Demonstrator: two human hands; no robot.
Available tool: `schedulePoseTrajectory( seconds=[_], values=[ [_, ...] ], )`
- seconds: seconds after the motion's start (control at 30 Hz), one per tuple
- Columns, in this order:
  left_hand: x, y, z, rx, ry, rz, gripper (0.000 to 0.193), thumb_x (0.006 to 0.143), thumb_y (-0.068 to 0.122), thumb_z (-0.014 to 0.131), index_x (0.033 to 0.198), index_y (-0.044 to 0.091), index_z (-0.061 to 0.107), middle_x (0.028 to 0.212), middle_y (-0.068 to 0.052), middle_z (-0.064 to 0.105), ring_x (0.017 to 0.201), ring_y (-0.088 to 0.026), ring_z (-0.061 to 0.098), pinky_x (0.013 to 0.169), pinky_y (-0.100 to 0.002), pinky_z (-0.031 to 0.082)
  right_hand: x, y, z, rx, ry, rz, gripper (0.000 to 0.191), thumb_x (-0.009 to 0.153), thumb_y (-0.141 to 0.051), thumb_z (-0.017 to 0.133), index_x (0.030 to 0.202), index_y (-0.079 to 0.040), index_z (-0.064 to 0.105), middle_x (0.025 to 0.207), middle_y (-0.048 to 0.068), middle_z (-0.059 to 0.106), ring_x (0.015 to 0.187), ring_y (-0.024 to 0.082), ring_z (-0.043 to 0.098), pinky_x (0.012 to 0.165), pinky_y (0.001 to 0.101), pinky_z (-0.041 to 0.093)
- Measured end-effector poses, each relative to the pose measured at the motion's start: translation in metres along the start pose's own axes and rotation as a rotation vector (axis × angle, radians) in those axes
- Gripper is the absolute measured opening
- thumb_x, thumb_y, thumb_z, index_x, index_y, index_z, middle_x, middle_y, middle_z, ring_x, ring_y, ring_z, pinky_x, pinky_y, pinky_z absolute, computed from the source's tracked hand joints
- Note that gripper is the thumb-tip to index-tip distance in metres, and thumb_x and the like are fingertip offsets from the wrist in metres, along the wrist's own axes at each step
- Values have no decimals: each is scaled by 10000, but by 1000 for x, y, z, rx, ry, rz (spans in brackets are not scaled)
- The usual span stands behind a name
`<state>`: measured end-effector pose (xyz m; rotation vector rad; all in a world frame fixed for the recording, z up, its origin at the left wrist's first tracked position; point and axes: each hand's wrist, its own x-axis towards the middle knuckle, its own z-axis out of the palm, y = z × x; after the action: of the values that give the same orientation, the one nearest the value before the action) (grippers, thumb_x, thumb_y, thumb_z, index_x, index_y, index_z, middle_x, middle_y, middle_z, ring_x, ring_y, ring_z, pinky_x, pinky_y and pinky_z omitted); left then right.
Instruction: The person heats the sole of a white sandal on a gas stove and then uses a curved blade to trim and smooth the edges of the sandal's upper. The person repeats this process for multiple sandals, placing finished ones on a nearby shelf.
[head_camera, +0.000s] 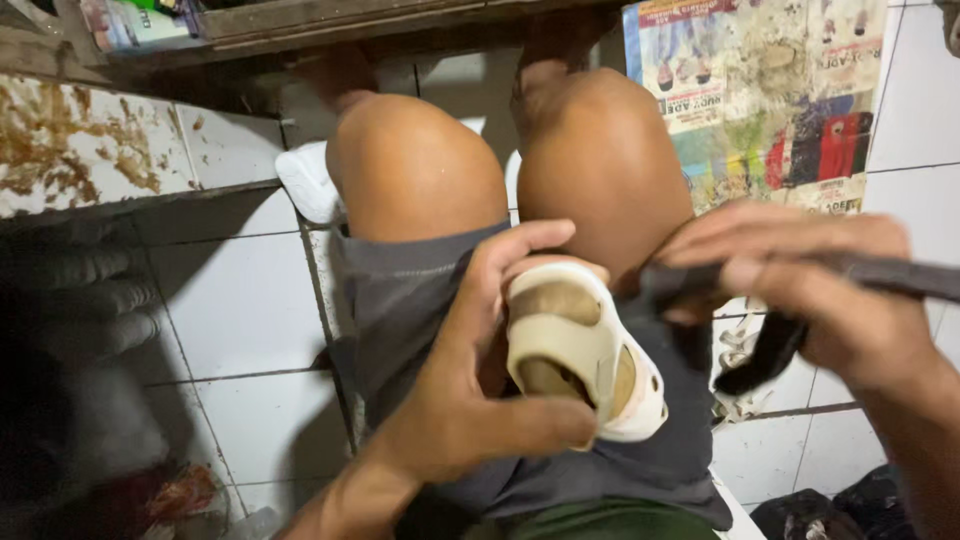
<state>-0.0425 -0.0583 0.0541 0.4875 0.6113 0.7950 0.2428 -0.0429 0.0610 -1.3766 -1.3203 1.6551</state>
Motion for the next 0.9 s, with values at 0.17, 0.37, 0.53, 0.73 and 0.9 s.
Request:
schedulePoseTrajectory(
  seconds=[0.17, 0.37, 0.53, 0.73, 0.9],
  values=[
    [-17, -19, 34, 383, 71, 244, 1134, 666, 211, 980, 1589, 45, 342, 1358, -90, 602, 1206, -137, 616, 1094, -297, 529, 9, 91, -42, -184, 511, 141, 348, 1047, -94, 579, 1370, 14, 650, 918, 182, 715, 510, 166, 532, 443, 277, 425],
    [-10, -30, 54, 325, 90, 32, 1116, 602, 394, 986, 1499, 13, 441, 1405, -93, 608, 1262, -132, 609, 1103, -302, 518, 14, 243, -85, -451, 640, 82, 432, 906, -7, 735, 1327, -21, 640, 1001, 91, 696, 824, 127, 619, 714, 271, 516],
    [-6, -32, 63, 294, 99, 19, 1124, 616, 381, 995, 1511, 8, 426, 1398, -92, 612, 1213, -122, 624, 1054, -292, 540, 12, 195, -52, -849, 625, 128, 507, 845, -34, 790, 1332, -3, 655, 1150, 221, 652, 1038, 309, 607, 927, 407, 484],
    [1, -44, 67, 257, 92, 90, 1177, 701, 337, 979, 1614, -3, 319, 1341, -118, 601, 1197, -151, 617, 1039, -321, 543, -75, 44, 52, 139, 294, -346, 734, 772, 88, 627, 1489, 102, 468, 1540, 256, 484, 1523, 337, 431, 1334, 459, 275],
    [0, -36, 74, 516, 59, 104, 1165, 737, 348, 900, 1591, 14, 183, 1311, -110, 570, 1212, -149, 605, 1072, -312, 509, -101, 37, 70, -338, 339, -548, 752, 755, -60, 729, 1449, 76, 474, 1530, 257, 497, 1525, 357, 445, 1302, 491, 293]
  ],
)
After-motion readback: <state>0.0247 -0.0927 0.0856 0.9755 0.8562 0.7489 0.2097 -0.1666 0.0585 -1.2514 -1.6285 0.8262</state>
